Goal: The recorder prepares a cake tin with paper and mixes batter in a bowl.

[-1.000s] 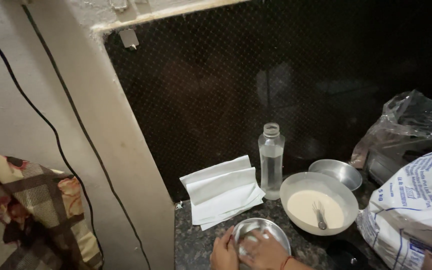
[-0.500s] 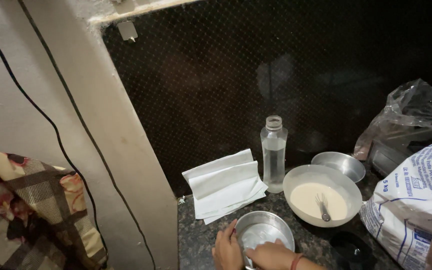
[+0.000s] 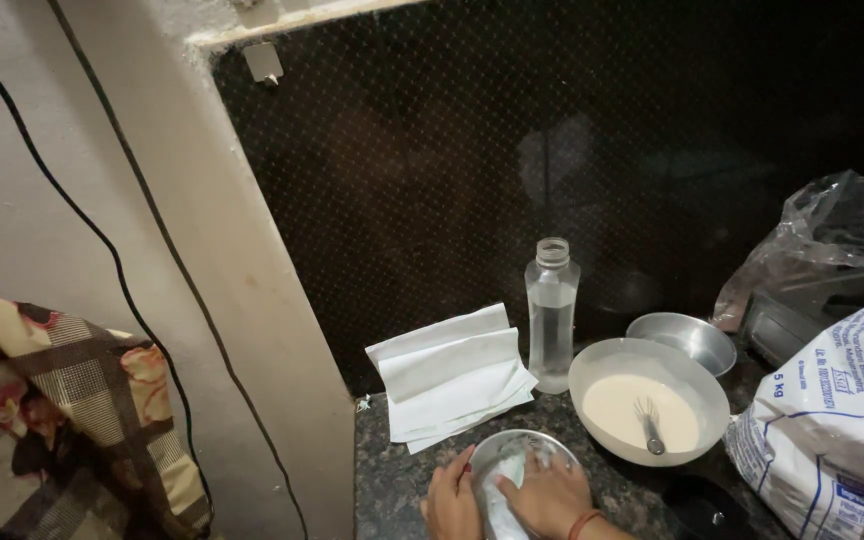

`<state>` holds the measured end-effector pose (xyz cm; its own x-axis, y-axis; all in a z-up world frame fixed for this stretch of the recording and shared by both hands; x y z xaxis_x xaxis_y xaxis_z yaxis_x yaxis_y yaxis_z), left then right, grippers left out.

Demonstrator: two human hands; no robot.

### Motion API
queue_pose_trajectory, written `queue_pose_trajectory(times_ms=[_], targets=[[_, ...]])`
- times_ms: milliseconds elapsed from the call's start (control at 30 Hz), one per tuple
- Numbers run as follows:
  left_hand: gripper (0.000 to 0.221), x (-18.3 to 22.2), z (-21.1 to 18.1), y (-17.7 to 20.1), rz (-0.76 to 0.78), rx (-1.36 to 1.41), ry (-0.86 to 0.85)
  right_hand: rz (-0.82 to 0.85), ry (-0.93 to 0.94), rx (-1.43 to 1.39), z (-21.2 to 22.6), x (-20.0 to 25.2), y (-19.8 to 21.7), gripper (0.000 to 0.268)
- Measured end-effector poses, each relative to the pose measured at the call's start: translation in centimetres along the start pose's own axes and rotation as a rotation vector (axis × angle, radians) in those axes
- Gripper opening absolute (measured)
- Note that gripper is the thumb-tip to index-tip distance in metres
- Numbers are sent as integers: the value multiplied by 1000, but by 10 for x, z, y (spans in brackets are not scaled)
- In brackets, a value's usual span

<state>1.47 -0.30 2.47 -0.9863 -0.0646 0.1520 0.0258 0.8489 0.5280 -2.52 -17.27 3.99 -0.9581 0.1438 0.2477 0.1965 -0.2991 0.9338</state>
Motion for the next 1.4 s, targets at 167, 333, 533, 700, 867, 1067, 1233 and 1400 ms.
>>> queue_pose_trajectory(times_ms=[167, 333, 533, 700, 867, 1067, 1233, 1400], targets=[[40, 20, -10, 8, -85, 29, -92, -40, 73, 449, 21, 51, 44, 69], [37, 20, -10, 8, -183, 77, -189, 39, 197, 561, 16, 46, 23, 58], [36, 22, -8, 9, -183, 95, -173, 77, 643, 191, -5, -22, -57, 40], [37, 10, 1, 3, -199, 134, -252, 220, 418, -530, 25, 21, 0, 47], [38, 16, -8, 9, -172, 81, -219, -63, 451, 274, 27, 13, 6, 50], [36, 30, -22, 15, -122, 18, -109, -86, 180, 447, 7, 38, 34, 62], [36, 28, -16, 15, -155, 47, -151, 2, 250, 533, 0, 61, 32, 69], [36, 36, -20, 14, -149, 32, -161, 156, 476, 417, 4, 81, 28, 77]])
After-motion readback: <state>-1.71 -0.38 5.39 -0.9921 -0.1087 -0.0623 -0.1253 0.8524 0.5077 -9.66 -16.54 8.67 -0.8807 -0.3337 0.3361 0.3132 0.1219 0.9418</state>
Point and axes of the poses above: each hand's wrist, its own x-axis away from the middle knuckle, its own y-axis out of the back of the hand, z = x × y, the point moved 5 cm from there along -x, towards the middle knuckle, and after that the axes turned 6 degrees about x, right-handed, at the moved point
